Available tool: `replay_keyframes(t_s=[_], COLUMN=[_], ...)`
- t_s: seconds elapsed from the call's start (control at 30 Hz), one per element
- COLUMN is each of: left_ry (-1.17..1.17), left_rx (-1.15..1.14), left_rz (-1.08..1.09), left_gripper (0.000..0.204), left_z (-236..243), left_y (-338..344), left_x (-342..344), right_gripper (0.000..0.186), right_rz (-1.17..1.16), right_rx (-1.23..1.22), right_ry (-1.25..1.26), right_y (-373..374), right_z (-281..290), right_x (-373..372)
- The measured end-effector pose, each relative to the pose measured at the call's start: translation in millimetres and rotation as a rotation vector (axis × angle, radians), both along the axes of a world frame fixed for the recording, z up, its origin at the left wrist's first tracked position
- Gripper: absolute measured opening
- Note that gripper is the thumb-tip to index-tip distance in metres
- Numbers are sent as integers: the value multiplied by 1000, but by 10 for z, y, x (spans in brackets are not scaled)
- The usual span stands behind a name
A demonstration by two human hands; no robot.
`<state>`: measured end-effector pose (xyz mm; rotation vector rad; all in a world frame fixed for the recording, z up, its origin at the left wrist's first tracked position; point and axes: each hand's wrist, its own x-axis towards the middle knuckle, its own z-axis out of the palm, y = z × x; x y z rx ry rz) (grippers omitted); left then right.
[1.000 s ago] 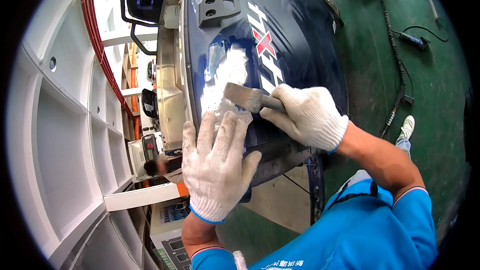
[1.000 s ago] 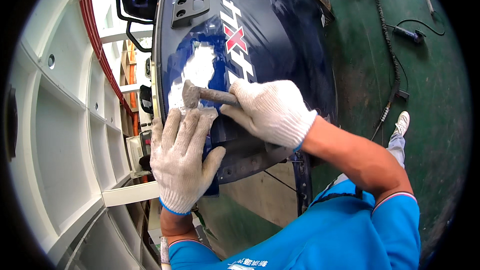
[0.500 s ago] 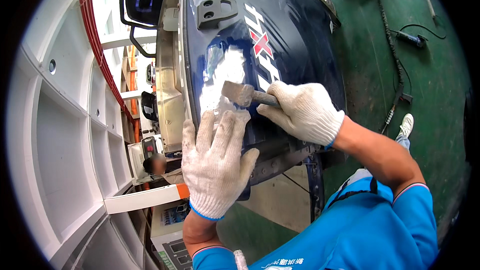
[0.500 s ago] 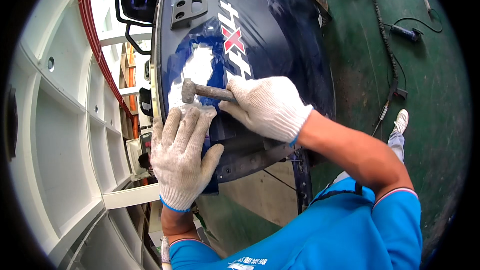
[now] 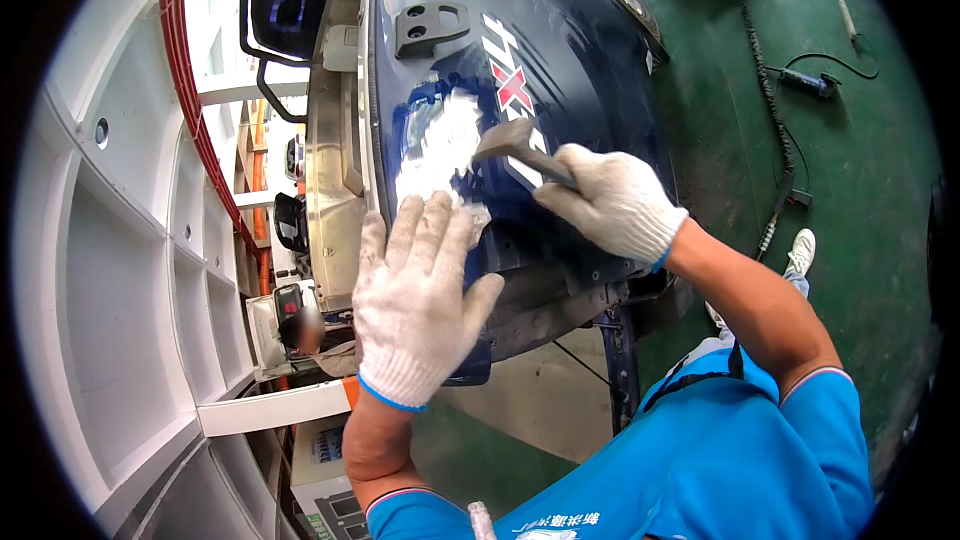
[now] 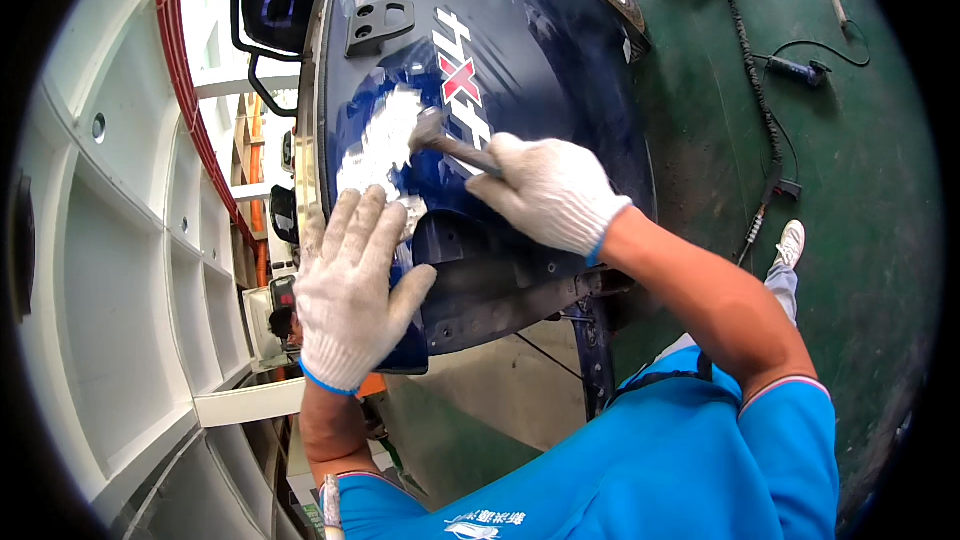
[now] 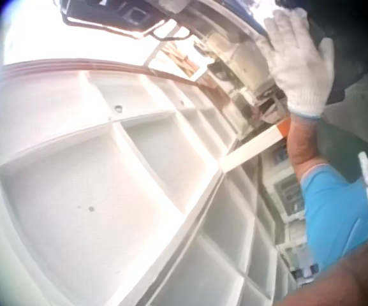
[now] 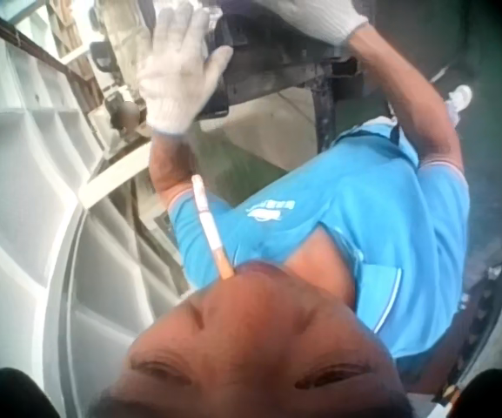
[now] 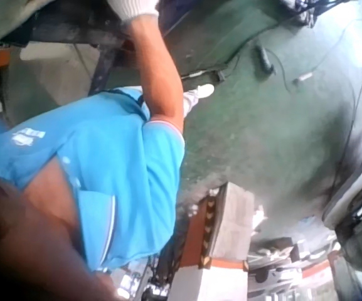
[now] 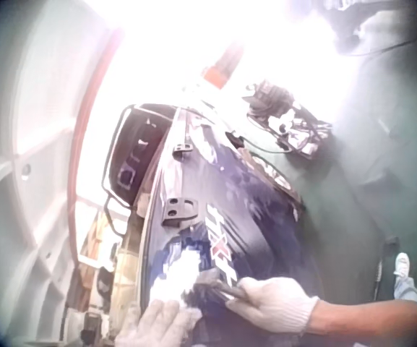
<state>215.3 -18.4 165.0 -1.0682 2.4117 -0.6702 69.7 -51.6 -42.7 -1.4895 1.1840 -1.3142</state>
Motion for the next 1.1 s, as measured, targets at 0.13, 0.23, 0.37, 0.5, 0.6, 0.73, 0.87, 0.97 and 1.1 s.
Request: replay_keyframes(t_s=[0.13,0.23,0.37,0.5,0.6,0.73,0.87,0.97,1.1], left_ry=[-58,-61,-99,-67,2,103,151,156,165], left_rx=[-39,-89,-182,-160,-82,-74,-55,-60,-55], left_rz=[-71,-142,-191,-200,-235,-155,-140,-138,-138], left_gripper=[66,61,58,54,53,51,49,48,47], left_z=[6,-52,-51,-42,23,21,24,18,18], left_y=[-197,-360,-408,-312,-7,141,119,114,115], left_x=[62,47,52,64,149,306,294,298,275], right_gripper=[26,31,31,31,22,19,28,33,32], right_rz=[2,-71,-119,-40,-252,-220,-220,-333,-245], right_rx=[257,285,185,-6,-123,72,-9,-126,-65], right_ry=[-156,-135,-147,-602,-598,-322,-51,-117,115], right_y=[291,479,583,462,472,552,481,436,374], right_z=[-252,-345,-240,555,299,24,103,194,102], right_x=[-46,-42,14,-286,-15,265,385,443,515])
